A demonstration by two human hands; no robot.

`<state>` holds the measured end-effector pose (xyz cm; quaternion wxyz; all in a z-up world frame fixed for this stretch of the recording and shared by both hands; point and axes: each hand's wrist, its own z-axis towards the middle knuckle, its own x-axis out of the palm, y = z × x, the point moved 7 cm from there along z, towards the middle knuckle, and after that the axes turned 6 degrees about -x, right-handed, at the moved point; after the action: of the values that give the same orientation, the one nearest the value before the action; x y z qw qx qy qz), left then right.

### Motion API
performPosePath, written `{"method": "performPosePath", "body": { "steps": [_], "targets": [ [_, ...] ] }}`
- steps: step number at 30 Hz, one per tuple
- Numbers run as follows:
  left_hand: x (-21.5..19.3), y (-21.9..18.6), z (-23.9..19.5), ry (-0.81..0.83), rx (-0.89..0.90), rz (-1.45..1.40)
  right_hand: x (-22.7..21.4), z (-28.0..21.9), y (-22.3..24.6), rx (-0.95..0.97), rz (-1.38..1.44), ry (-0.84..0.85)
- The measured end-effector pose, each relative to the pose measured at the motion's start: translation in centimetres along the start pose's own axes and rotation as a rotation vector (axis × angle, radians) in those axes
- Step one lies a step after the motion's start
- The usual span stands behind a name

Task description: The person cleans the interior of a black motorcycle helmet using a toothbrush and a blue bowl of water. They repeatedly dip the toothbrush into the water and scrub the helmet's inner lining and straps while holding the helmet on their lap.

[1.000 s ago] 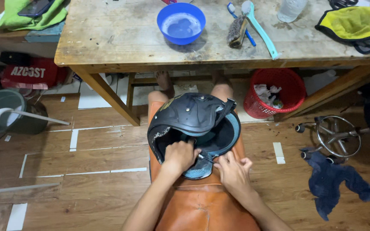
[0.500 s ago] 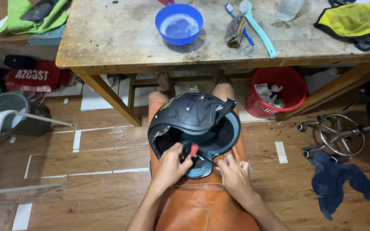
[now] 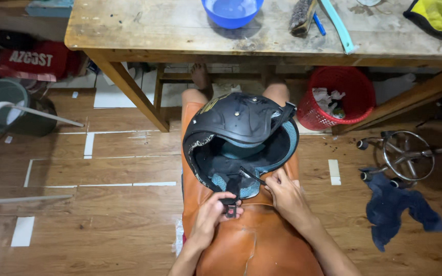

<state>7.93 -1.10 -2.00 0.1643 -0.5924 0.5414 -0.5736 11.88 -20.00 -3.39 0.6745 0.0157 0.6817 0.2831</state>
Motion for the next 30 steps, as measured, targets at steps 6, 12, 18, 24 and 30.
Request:
{"method": "performPosePath", "body": {
  "steps": [6,12,18,24,30],
  "targets": [
    [-1.1,3.9,1.3,-0.273,-0.390,-0.638,0.2,0.5,-0.5,-0.005,-0.014,0.143],
    [0.3,5.8,1.9,-0.350,-0.416,-0.735,-0.6,1.4,-0.2,-0.016,-0.125,0.316],
    [-0.7,5.6,2.2,-0.205,0.023,-0.107,-4.0,4.1,3.4,-0.144,-0.373,-0.054],
    [-0.1,5.4,2.2,-0.131,-0.030,-0.199,-1.1,5.1,5.4,-0.326,-0.475,0.215],
    [0.3,5.5,2.5,-0.094,0.011,-0.178,-5.5,4.5,6.1,-0.225,-0.689,0.101]
  ]
}}
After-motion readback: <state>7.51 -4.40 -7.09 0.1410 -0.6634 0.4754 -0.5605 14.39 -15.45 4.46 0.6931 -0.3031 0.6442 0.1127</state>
